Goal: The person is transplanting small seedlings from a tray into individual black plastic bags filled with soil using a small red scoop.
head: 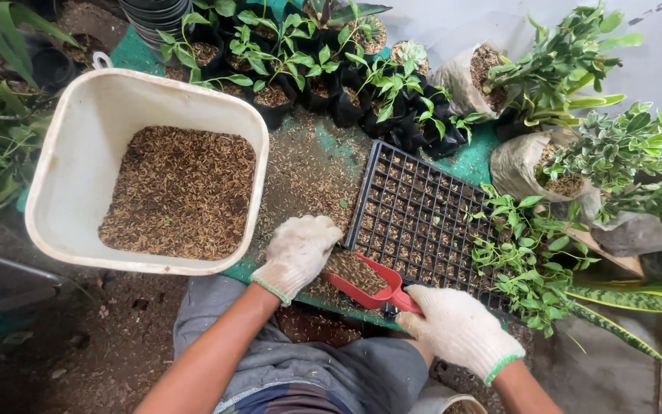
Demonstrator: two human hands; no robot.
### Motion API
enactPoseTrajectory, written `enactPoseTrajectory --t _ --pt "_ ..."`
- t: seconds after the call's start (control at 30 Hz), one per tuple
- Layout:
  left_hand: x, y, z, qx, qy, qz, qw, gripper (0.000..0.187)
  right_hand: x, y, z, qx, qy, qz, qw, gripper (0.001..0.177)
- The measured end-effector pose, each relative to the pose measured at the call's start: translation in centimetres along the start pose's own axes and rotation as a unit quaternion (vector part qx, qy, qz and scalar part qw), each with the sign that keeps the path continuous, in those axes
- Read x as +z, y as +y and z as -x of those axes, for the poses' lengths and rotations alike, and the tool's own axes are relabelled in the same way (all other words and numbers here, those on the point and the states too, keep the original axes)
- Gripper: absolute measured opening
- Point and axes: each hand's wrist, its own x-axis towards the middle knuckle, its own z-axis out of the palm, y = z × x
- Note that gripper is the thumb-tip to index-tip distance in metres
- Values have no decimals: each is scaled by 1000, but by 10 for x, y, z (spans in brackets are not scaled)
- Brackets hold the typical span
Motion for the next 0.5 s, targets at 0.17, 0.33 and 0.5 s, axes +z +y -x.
enactPoseTrajectory --t 0.17,0.33,0.5 --pt "-1 1 -2 2 -7 17 1000 12 -38 -25 5 17 -13 111 994 39" --pt "-3 -1 0 -41 -52 27 997 10 -73 -57 22 21 -42 158 986 32" --pt "-14 2 2 -11 -2 31 999 14 -73 -44 39 14 -3 215 977 41"
